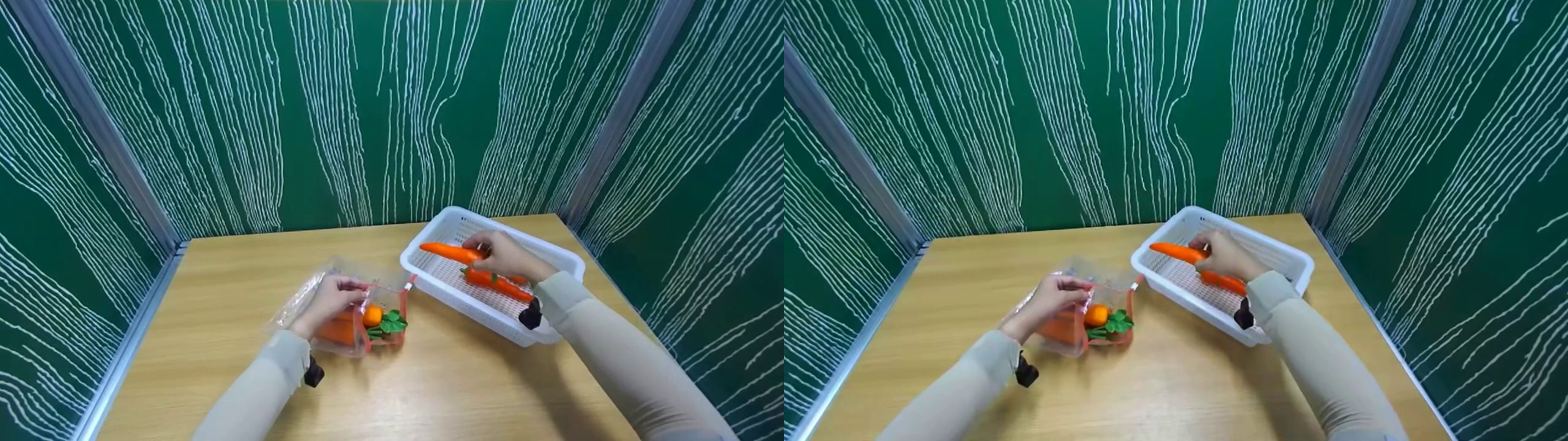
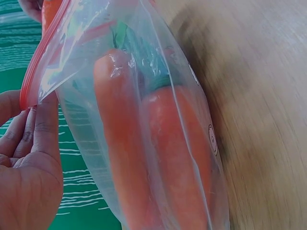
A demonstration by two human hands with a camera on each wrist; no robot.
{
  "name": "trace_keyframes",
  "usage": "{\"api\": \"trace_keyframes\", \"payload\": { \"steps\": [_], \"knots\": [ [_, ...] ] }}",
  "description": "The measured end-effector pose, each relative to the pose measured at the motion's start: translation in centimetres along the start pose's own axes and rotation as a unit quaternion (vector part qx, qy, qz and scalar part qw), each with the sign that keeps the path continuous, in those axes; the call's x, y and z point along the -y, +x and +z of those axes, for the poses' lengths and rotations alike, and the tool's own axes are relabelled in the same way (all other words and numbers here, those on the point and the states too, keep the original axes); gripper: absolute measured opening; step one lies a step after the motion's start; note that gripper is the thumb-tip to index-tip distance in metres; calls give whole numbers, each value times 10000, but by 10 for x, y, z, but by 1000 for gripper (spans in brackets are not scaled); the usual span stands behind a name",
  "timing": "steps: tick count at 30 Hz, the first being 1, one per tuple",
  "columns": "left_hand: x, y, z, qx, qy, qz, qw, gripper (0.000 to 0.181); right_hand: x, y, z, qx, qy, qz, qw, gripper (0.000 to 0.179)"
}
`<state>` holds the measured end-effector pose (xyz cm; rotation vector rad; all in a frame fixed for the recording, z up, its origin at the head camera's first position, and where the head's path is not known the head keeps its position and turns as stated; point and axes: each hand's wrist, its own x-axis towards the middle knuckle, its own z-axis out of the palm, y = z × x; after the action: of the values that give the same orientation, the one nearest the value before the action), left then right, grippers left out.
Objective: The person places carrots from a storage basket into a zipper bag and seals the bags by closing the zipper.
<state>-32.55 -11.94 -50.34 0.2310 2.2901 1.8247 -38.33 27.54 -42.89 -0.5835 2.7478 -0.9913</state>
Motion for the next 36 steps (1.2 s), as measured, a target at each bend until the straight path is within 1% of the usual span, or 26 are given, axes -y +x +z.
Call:
{"api": "trace_keyframes", "payload": {
  "steps": [4,7,11,18,25,27,33,36],
  "knots": [
    [1,2,1,-27,-44,-24,10000,28,2,-3,4,-21,56,-124,9999,40],
    [1,2,0,-12,3,-128,9999,28,5,-5,8,8,143,-116,9998,40],
    [1,1,0,22,64,-238,9997,25,8,-9,12,72,42,-294,9995,38],
    [1,0,2,44,67,-69,9999,24,10,-14,20,168,-3,-577,9982,38],
    [1,2,3,-23,5,-130,9999,24,18,-22,28,283,224,-691,9970,37],
    [2,2,3,-23,25,-126,9999,25,20,-23,31,327,214,-732,9965,37],
    [2,3,3,-65,9,50,10000,25,22,-27,39,371,171,-898,9951,36],
    [2,3,3,-42,-28,63,10000,25,24,-29,42,421,188,-941,9945,35]
  ]
}}
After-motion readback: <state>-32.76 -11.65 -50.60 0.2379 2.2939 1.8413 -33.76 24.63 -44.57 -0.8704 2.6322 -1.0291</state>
